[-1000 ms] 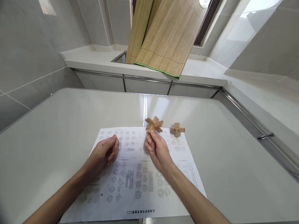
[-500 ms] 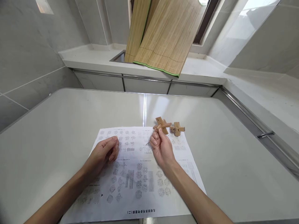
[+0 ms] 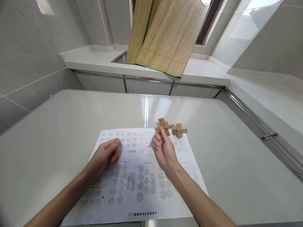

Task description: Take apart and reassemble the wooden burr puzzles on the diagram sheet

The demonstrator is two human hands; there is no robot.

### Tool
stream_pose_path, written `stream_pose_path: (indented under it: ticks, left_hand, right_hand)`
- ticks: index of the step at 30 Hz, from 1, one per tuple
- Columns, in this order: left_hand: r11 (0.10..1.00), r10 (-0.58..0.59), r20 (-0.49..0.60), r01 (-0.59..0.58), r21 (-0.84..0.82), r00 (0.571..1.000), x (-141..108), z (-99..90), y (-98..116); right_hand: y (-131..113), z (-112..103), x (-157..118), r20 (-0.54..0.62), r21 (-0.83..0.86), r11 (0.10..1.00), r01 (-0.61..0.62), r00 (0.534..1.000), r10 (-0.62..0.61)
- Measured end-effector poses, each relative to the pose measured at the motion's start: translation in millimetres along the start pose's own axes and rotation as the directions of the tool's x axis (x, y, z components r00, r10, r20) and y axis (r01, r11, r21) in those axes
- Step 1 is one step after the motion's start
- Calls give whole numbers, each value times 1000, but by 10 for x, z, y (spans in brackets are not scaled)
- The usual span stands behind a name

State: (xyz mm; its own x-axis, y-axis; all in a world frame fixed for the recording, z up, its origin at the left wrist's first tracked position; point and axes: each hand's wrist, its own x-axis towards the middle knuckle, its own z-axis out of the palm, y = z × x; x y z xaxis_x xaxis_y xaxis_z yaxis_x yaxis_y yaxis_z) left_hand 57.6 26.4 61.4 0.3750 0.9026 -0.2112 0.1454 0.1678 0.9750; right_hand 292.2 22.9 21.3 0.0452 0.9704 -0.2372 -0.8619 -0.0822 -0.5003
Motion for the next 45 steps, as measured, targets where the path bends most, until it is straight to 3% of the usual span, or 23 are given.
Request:
stream_pose_path:
  ticks: [10, 18, 34, 45]
  left_hand:
    - [1000, 13, 6, -13, 8, 1000, -5, -4, 15]
    - [1000, 11, 2, -11, -5, 1000, -14, 4, 21]
    - [1000, 9, -1, -9, 15, 1000, 1, -3, 19]
    - [1000, 5, 0, -5, 20, 1000, -5, -1, 23]
  right_hand:
    - [-63, -17, 38, -6, 35, 999, -24, 1000, 24]
    - [-95, 3, 34, -29, 161, 986, -44, 998, 49]
    - [-6, 40, -18, 2, -27, 994, -110, 994, 110]
    - [-14, 57, -26, 2, -27, 991, -134, 991, 134]
